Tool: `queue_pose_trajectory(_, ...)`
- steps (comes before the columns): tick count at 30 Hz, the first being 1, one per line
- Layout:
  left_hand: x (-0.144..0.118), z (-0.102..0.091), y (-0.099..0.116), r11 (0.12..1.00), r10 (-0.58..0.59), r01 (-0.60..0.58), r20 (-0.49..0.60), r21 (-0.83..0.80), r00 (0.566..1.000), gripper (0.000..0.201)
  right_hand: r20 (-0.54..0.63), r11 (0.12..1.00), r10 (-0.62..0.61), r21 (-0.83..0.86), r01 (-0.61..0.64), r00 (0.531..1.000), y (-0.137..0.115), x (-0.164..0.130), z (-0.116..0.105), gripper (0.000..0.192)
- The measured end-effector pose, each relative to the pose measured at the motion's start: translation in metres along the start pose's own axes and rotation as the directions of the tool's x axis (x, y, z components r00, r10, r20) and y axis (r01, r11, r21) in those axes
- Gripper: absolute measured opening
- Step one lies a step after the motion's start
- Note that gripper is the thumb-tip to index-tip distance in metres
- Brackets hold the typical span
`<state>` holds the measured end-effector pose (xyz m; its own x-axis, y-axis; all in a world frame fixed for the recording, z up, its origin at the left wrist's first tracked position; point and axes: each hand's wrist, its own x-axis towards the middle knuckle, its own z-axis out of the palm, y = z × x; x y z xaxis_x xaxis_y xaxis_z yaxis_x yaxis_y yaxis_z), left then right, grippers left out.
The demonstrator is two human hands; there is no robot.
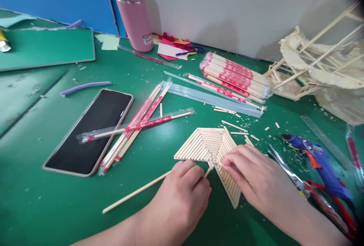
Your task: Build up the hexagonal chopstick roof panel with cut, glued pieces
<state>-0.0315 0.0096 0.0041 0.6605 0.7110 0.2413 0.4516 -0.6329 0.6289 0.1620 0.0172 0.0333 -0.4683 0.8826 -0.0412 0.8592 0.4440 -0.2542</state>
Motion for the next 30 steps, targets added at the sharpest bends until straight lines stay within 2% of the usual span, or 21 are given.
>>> queue_pose_trajectory(5, -0.0022, 0.0015, -0.0017, 0.999, 0.036, -0.037, 0.063, 0.023, 0.997, 0.015, 0.049, 0.997, -0.038, -0.064, 0.041, 0.998, 0.0002, 0.0029, 0.0013, 0.019)
queue_pose_trajectory(14, -0.0014, -0.0012, 0.0, 0.996, 0.015, -0.028, 0.141, 0.089, 0.99, 0.017, 0.159, 0.986, -0.043, -0.155, 0.068, 0.986, -0.0009, 0.0066, -0.0019, 0.014)
queue_pose_trajectory(23, -0.0044, 0.0004, 0.0, 0.991, 0.039, -0.058, 0.152, 0.121, 0.988, 0.018, 0.127, 0.982, -0.106, -0.139, 0.124, 0.986, -0.0047, 0.0068, -0.0004, 0.018)
queue_pose_trajectory(30, -0.0035, 0.0013, -0.0014, 0.989, 0.048, -0.069, 0.159, 0.133, 0.986, 0.016, 0.048, 0.998, -0.057, -0.015, 0.057, 0.997, -0.0079, 0.0034, 0.0033, 0.024)
